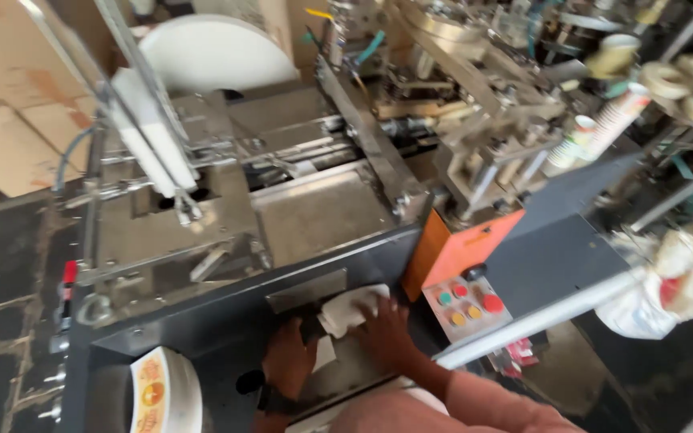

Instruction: Operating a paper cup manufacturing machine, loading blanks, and packing products.

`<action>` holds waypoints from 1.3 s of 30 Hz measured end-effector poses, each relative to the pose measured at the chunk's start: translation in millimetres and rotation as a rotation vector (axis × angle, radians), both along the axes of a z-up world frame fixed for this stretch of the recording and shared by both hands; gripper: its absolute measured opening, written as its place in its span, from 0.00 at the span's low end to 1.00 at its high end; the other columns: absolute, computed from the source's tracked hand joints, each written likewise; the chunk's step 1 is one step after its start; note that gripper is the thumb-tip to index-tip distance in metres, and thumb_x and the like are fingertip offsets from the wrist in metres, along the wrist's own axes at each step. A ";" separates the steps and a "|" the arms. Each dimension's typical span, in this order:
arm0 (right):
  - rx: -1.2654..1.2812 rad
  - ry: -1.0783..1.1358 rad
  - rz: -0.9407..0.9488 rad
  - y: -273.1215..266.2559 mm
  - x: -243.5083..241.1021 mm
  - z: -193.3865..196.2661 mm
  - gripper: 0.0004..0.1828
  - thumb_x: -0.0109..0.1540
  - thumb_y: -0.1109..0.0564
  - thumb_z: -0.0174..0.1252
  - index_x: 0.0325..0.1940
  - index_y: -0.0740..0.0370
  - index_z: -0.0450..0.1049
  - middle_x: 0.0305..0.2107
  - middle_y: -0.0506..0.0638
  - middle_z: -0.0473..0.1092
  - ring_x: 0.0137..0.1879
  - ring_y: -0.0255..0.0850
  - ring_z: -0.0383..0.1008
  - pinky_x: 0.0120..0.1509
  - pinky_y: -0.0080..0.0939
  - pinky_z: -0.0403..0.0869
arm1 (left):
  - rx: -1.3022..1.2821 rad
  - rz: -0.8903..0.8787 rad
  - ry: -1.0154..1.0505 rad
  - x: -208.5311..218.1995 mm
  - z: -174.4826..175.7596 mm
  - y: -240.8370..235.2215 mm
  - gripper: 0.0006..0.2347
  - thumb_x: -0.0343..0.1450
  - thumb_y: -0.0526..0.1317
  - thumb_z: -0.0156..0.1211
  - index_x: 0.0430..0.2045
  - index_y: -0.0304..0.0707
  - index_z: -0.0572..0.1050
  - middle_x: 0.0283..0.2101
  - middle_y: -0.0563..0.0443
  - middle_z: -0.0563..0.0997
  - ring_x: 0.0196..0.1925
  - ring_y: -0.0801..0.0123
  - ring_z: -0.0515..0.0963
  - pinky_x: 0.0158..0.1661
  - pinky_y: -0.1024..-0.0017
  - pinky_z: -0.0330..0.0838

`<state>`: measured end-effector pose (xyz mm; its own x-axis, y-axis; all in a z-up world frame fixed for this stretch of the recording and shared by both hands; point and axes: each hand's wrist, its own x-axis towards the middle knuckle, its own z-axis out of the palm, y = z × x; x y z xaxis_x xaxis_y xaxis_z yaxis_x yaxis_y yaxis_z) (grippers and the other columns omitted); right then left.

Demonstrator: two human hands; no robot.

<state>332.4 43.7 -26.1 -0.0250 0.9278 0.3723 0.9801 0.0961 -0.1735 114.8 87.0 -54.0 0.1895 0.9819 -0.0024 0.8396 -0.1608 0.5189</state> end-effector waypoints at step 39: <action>-0.057 -0.003 0.343 82.6 31.0 134.7 0.34 0.53 0.65 0.53 0.66 0.64 0.68 0.55 0.59 0.65 0.55 0.57 0.72 0.47 0.49 0.78 | 0.582 -0.301 0.130 55.5 162.8 59.7 0.20 0.57 0.32 0.64 0.44 0.29 0.75 0.44 0.42 0.76 0.51 0.48 0.75 0.55 0.57 0.70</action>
<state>363.4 126.4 108.6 -0.3403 0.8842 0.3198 0.8929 0.4106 -0.1850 170.3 146.6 108.8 0.4894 0.7341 0.4708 0.7642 -0.6210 0.1740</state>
